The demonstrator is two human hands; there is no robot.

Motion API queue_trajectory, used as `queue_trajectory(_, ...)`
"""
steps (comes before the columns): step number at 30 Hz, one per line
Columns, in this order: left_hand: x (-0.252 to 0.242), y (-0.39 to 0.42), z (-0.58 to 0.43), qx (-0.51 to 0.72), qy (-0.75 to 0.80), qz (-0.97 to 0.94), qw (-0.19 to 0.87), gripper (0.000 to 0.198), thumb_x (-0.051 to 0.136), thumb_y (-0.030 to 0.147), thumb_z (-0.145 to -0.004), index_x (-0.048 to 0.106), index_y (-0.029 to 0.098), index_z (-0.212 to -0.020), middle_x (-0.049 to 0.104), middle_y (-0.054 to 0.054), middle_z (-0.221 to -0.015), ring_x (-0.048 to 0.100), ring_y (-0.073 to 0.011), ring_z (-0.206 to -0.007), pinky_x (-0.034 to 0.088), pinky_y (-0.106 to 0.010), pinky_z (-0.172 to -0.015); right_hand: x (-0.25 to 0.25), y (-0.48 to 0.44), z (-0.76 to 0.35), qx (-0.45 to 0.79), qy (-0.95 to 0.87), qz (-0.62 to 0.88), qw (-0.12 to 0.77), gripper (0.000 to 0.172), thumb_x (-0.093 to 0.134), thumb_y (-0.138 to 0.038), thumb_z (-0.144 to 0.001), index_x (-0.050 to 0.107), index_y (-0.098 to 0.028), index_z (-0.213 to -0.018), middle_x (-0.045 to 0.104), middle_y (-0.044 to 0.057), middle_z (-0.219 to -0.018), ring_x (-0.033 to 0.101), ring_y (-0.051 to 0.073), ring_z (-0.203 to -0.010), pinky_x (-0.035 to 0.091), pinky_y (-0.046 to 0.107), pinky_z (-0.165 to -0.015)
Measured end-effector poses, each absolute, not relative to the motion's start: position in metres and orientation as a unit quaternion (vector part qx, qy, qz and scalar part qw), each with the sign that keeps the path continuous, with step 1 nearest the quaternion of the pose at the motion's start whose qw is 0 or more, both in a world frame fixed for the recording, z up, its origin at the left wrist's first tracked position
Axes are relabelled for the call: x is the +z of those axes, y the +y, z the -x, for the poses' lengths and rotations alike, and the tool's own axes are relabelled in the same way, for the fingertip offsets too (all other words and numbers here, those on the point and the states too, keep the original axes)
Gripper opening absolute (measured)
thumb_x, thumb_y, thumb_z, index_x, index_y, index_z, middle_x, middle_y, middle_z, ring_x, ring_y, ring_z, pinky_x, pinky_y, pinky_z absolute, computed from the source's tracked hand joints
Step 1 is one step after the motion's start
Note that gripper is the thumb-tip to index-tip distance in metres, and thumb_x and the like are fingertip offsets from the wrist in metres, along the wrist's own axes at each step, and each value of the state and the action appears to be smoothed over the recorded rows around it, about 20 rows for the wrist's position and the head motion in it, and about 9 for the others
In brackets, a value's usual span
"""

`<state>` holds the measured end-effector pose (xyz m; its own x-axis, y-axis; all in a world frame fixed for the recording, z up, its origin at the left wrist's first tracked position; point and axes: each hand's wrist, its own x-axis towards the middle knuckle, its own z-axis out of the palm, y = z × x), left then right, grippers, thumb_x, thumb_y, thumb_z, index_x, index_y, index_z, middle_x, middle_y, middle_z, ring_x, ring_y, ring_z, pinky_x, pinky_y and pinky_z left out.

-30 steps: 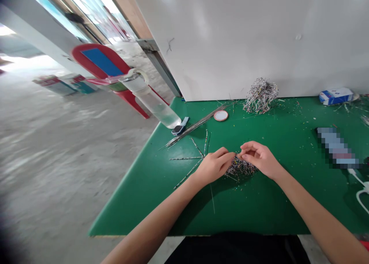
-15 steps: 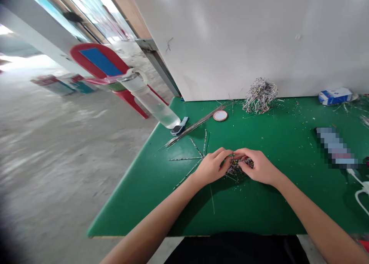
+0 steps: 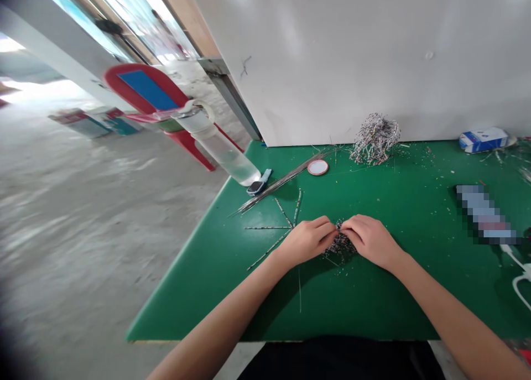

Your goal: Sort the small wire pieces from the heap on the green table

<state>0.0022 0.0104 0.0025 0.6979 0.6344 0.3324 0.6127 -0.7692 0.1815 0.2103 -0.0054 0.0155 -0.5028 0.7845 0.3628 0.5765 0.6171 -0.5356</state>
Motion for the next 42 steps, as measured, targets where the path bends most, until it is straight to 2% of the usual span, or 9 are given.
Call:
queue_trajectory(5, 0.005, 0.013, -0.001, 0.203, 0.369, -0.907, 0.027, 0.025, 0.042, 0.024, -0.093, 0.060, 0.017, -0.077, 0.059, -0.001, -0.069, 0.057, -0.0112, -0.059, 0.041, -0.021, -0.052, 0.016, -0.004, -0.212, 0.154, -0.841, 0.409, 0.320, 0.021, 0.041, -0.021, -0.097, 0.060, -0.022, -0.087, 0.069, 0.005, -0.081, 0.065, 0.018, -0.075, 0.051, 0.030, -0.068)
queue_trajectory(9, 0.005, 0.015, 0.001, 0.236, 0.385, -0.891, 0.045, 0.019, 0.043, 0.017, -0.087, 0.062, 0.018, -0.089, 0.065, 0.000, -0.073, 0.060, -0.0115, -0.060, 0.041, -0.022, -0.053, 0.018, -0.003, -0.213, 0.144, -0.828, 0.411, 0.352, 0.021, 0.041, -0.020, -0.096, 0.060, -0.021, -0.087, 0.069, 0.004, -0.080, 0.065, 0.016, -0.072, 0.052, 0.028, -0.066)
queue_trajectory(15, 0.007, 0.020, 0.005, 0.213, 0.396, -0.891, 0.053, 0.026, 0.044, 0.009, -0.079, 0.062, 0.018, -0.096, 0.067, -0.001, -0.076, 0.063, -0.0151, -0.068, 0.045, -0.025, -0.060, 0.014, 0.000, -0.217, 0.098, -0.823, 0.404, 0.387, 0.021, 0.042, -0.016, -0.095, 0.061, -0.022, -0.089, 0.070, 0.005, -0.082, 0.066, 0.017, -0.076, 0.053, 0.029, -0.068)
queue_trajectory(21, 0.016, 0.021, 0.010, 0.220, 0.381, -0.894, 0.089, 0.045, 0.048, 0.009, -0.069, 0.059, 0.017, -0.111, 0.067, -0.006, -0.100, 0.062, -0.0217, -0.089, 0.048, -0.036, -0.078, 0.007, 0.003, -0.221, 0.092, -0.829, 0.413, 0.365, 0.018, 0.044, -0.018, -0.097, 0.061, -0.021, -0.092, 0.070, 0.006, -0.086, 0.066, 0.018, -0.080, 0.053, 0.032, -0.071)
queue_trajectory(24, 0.017, 0.021, 0.011, 0.240, 0.380, -0.889, 0.090, 0.037, 0.050, 0.014, -0.076, 0.059, 0.018, -0.112, 0.066, -0.007, -0.104, 0.060, -0.0218, -0.092, 0.047, -0.037, -0.081, 0.006, 0.003, -0.220, 0.087, -0.829, 0.414, 0.364, 0.017, 0.045, -0.019, -0.097, 0.061, -0.021, -0.093, 0.070, 0.006, -0.086, 0.066, 0.019, -0.080, 0.053, 0.032, -0.071)
queue_trajectory(28, 0.015, 0.025, 0.008, 0.229, 0.375, -0.895, 0.075, 0.015, 0.049, 0.022, -0.091, 0.063, 0.019, -0.094, 0.066, -0.004, -0.094, 0.059, -0.0189, -0.086, 0.046, -0.033, -0.078, 0.007, 0.002, -0.219, 0.071, -0.833, 0.407, 0.368, 0.016, 0.045, -0.019, -0.097, 0.060, -0.021, -0.092, 0.070, 0.006, -0.085, 0.065, 0.018, -0.079, 0.052, 0.031, -0.070)
queue_trajectory(35, 0.021, 0.022, 0.004, 0.089, 0.422, -0.902, 0.025, 0.012, 0.052, 0.012, -0.086, 0.061, 0.019, -0.088, 0.064, -0.003, -0.089, 0.058, -0.0205, -0.086, 0.046, -0.033, -0.072, 0.014, 0.003, -0.220, 0.048, -0.862, 0.425, 0.271, 0.022, 0.041, -0.020, -0.098, 0.060, -0.021, -0.088, 0.070, 0.006, -0.082, 0.064, 0.020, -0.076, 0.050, 0.032, -0.064)
queue_trajectory(39, 0.025, -0.006, 0.002, 0.065, 0.433, -0.899, -0.023, 0.021, 0.053, 0.013, -0.086, 0.057, 0.017, -0.106, 0.062, -0.009, -0.104, 0.056, -0.0264, -0.100, 0.046, -0.040, -0.079, 0.015, -0.005, -0.220, 0.039, -0.876, 0.428, 0.220, 0.025, 0.040, -0.021, -0.098, 0.062, -0.021, -0.088, 0.071, 0.005, -0.082, 0.066, 0.020, -0.073, 0.050, 0.033, -0.063)
queue_trajectory(42, 0.026, -0.025, -0.006, 0.098, 0.412, -0.906, -0.015, 0.034, 0.050, 0.012, -0.089, 0.049, 0.019, -0.123, 0.061, -0.008, -0.112, 0.055, -0.0247, -0.105, 0.045, -0.040, -0.085, 0.013, -0.016, -0.221, 0.037, -0.874, 0.427, 0.230, 0.027, 0.039, -0.021, -0.099, 0.064, -0.020, -0.090, 0.074, 0.006, -0.085, 0.068, 0.021, -0.073, 0.051, 0.034, -0.064)
